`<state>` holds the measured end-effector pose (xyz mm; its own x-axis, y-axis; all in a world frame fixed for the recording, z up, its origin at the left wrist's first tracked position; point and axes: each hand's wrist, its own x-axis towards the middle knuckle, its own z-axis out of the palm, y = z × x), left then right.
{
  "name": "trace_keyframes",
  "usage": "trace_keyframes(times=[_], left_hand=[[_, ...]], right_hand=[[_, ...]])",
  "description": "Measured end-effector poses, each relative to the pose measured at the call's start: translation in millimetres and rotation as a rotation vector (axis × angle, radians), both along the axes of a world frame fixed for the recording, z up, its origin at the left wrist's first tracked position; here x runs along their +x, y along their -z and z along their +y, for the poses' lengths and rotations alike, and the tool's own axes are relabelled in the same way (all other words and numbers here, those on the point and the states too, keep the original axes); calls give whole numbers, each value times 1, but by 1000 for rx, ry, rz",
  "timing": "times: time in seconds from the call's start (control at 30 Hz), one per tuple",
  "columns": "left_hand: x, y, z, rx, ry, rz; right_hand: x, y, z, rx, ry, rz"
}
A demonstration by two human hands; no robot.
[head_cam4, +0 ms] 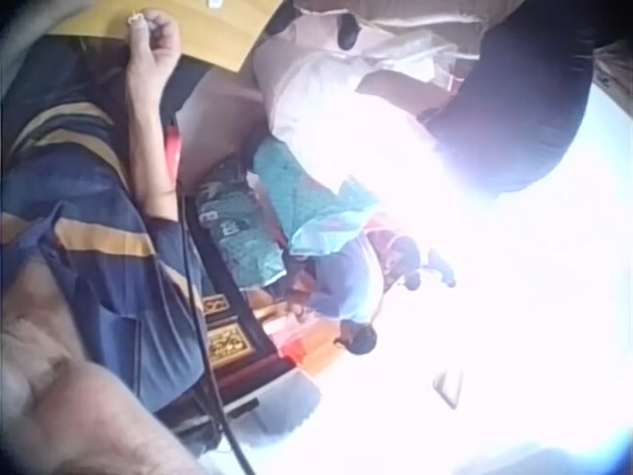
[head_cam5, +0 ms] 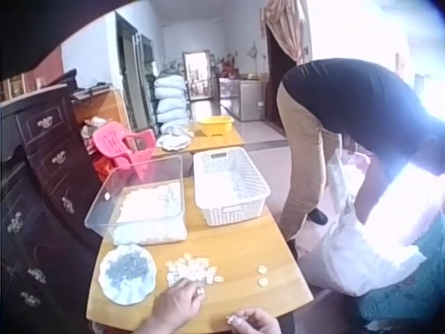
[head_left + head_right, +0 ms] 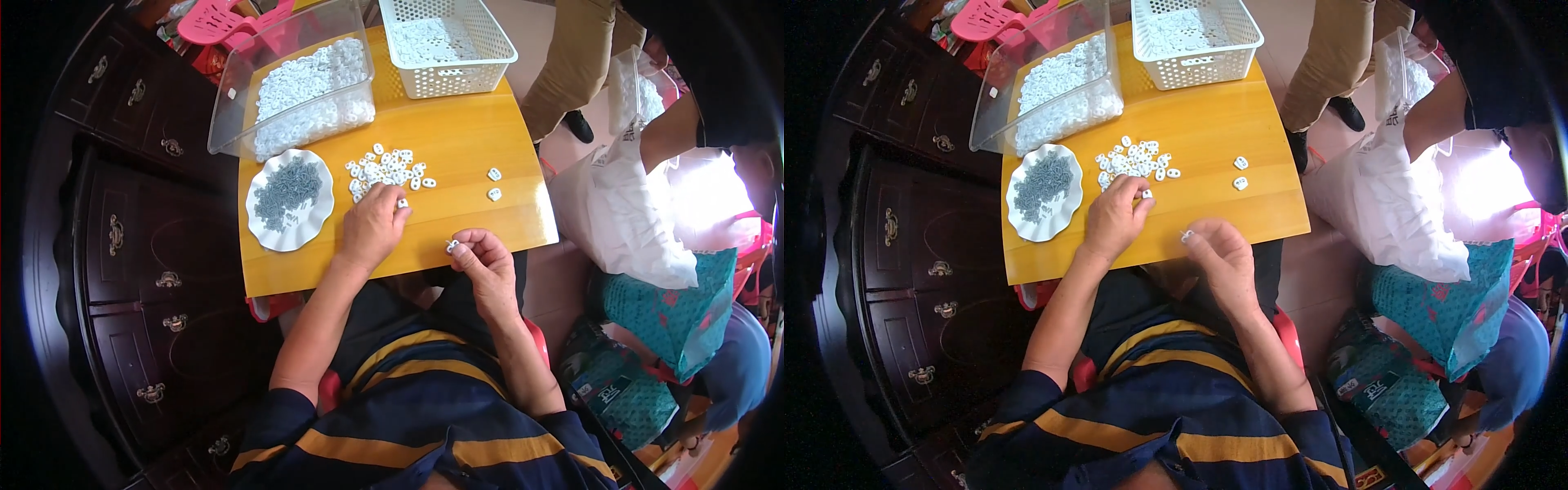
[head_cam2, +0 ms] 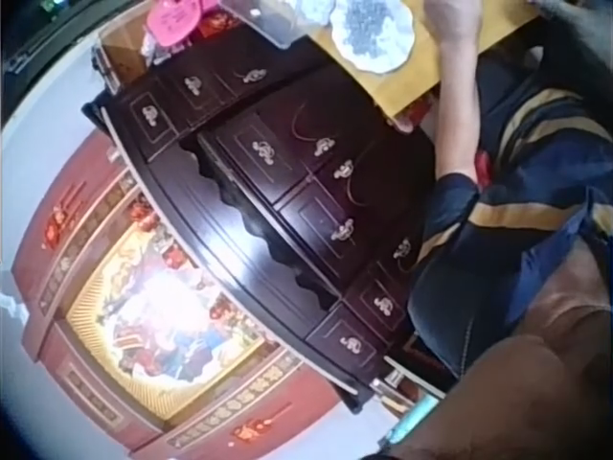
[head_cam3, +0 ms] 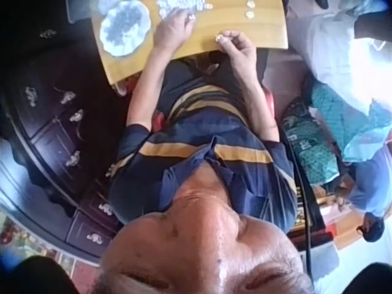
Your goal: The person joins small white plastic components together by hand.
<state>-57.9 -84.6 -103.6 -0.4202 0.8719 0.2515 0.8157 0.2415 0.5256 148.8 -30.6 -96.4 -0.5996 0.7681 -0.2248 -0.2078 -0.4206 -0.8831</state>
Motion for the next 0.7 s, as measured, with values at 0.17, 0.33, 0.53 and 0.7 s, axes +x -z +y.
trace_keyframes(times=[0.17,0.33,0.53,0.7], left_hand=[[10,-4,-8,7,32,1],[9,3,-28,124,78,-645],[15,-30,-48,125,125,-1140],[22,-35,-59,203,177,-1204]], right_hand=[[-3,-3,-2,20,0,-24],[-7,-9,-4,25,-20,-30],[-11,-7,-6,35,-39,-29],[-17,-10,-10,11,-83,-22]])
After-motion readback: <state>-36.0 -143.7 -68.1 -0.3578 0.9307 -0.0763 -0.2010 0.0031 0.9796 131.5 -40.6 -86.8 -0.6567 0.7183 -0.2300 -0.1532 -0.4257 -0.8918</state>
